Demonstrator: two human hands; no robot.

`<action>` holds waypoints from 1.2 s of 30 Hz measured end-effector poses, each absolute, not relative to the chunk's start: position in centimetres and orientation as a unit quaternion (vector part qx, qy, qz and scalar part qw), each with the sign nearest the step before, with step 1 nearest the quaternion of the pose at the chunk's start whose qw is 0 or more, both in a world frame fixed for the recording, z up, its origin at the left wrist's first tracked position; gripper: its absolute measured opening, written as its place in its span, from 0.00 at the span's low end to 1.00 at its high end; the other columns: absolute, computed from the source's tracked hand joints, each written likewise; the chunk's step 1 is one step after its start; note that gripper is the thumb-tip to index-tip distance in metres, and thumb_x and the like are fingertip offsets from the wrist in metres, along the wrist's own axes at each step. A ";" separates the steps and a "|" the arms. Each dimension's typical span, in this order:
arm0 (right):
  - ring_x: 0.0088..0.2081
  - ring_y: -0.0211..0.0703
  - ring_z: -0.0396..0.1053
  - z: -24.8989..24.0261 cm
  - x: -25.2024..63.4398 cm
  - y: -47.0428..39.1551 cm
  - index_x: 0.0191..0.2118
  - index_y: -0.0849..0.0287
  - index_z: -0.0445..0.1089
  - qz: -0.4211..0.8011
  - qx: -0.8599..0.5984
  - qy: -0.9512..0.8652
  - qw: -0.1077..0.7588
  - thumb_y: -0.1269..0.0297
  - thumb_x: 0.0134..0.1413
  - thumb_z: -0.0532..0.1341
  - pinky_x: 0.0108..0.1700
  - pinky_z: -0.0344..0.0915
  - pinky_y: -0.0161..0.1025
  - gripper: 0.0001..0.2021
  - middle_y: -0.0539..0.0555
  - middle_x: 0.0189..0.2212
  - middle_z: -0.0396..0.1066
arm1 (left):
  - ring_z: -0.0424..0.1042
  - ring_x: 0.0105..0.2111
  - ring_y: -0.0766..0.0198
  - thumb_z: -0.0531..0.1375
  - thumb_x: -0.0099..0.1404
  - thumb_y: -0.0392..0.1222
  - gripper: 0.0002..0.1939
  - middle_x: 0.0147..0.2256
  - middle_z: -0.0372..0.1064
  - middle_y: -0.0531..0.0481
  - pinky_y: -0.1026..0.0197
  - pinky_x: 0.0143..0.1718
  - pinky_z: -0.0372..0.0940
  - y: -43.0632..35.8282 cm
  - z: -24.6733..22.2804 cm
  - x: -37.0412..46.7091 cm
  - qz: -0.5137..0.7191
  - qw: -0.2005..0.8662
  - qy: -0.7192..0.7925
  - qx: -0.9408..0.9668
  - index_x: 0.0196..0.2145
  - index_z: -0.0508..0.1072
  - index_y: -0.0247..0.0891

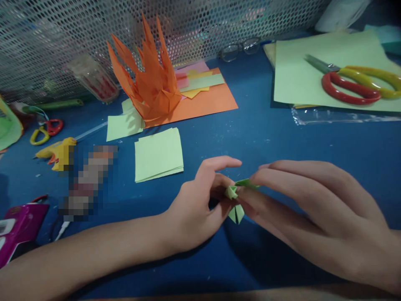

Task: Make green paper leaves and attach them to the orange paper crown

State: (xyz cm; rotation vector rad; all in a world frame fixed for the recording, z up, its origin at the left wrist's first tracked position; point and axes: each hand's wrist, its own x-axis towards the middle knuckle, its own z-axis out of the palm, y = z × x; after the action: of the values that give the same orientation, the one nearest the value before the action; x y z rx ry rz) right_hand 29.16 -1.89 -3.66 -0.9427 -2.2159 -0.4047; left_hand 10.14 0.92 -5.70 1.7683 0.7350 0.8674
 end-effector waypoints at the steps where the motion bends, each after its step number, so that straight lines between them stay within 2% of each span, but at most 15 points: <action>1: 0.39 0.43 0.71 -3.6 29.2 -1.9 0.40 0.62 0.70 -0.147 -0.369 -0.851 0.345 0.74 0.60 0.63 0.41 0.69 0.41 0.03 0.55 0.35 0.76 | 0.76 0.31 0.69 0.58 0.62 0.23 0.28 0.35 0.73 0.54 0.70 0.29 0.69 0.9 -5.7 10.1 0.355 0.489 0.305 0.736 0.55 0.59 0.45; 7: 0.42 0.46 0.71 -3.5 29.2 -2.2 0.40 0.59 0.69 -0.148 -0.386 -0.851 0.325 0.74 0.60 0.62 0.43 0.68 0.43 0.05 0.57 0.37 0.75 | 0.78 0.35 0.66 0.58 0.62 0.22 0.33 0.40 0.78 0.53 0.66 0.37 0.73 0.4 -5.5 9.7 0.338 0.448 0.310 0.768 0.60 0.59 0.47; 12: 0.42 0.49 0.72 -3.5 29.4 -2.4 0.39 0.62 0.69 -0.126 -0.407 -0.845 0.324 0.74 0.59 0.63 0.43 0.68 0.44 0.04 0.61 0.38 0.75 | 0.79 0.40 0.63 0.59 0.62 0.23 0.35 0.45 0.78 0.52 0.63 0.44 0.74 0.3 -5.4 9.8 0.342 0.450 0.314 0.763 0.62 0.60 0.49; 17: 0.45 0.53 0.72 -3.6 29.6 -2.3 0.39 0.60 0.71 -0.172 -0.370 -0.861 0.302 0.76 0.57 0.64 0.43 0.67 0.49 0.06 0.60 0.41 0.78 | 0.79 0.38 0.65 0.59 0.64 0.26 0.34 0.42 0.78 0.51 0.65 0.40 0.74 0.6 -5.4 10.1 0.337 0.523 0.311 0.718 0.63 0.57 0.48; 21: 0.46 0.56 0.73 -3.6 29.6 -2.1 0.38 0.63 0.72 -0.181 -0.369 -0.862 0.297 0.76 0.56 0.64 0.42 0.66 0.51 0.05 0.65 0.45 0.78 | 0.76 0.32 0.66 0.58 0.65 0.28 0.34 0.35 0.76 0.52 0.64 0.37 0.74 1.0 -5.1 10.3 0.326 0.571 0.313 0.685 0.64 0.53 0.46; 24: 0.49 0.57 0.72 -3.8 29.6 -2.0 0.40 0.63 0.73 -0.183 -0.374 -0.858 0.301 0.77 0.56 0.64 0.44 0.66 0.52 0.06 0.67 0.51 0.75 | 0.77 0.34 0.64 0.56 0.65 0.28 0.33 0.37 0.76 0.49 0.61 0.41 0.74 1.3 -4.8 10.3 0.327 0.618 0.295 0.651 0.64 0.50 0.43; 27: 0.52 0.57 0.72 -4.0 29.5 -2.0 0.42 0.60 0.72 -0.189 -0.380 -0.859 0.286 0.75 0.60 0.62 0.45 0.67 0.51 0.06 0.64 0.56 0.73 | 0.76 0.35 0.64 0.54 0.69 0.32 0.29 0.37 0.76 0.48 0.59 0.41 0.74 1.5 -4.8 10.3 0.330 0.655 0.299 0.611 0.64 0.50 0.42; 36: 0.51 0.58 0.74 -3.5 29.7 -1.8 0.42 0.66 0.75 -0.183 -0.365 -0.873 0.267 0.75 0.62 0.60 0.44 0.69 0.50 0.06 0.67 0.51 0.76 | 0.74 0.29 0.65 0.59 0.70 0.43 0.26 0.32 0.76 0.53 0.61 0.33 0.73 1.8 -5.0 10.5 0.337 0.645 0.341 0.594 0.62 0.56 0.46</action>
State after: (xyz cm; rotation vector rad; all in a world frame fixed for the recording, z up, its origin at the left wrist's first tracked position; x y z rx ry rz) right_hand 29.73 -1.81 -3.51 -0.9848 -2.3572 -0.4939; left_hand 10.53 1.76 -4.97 1.3529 0.7770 0.7672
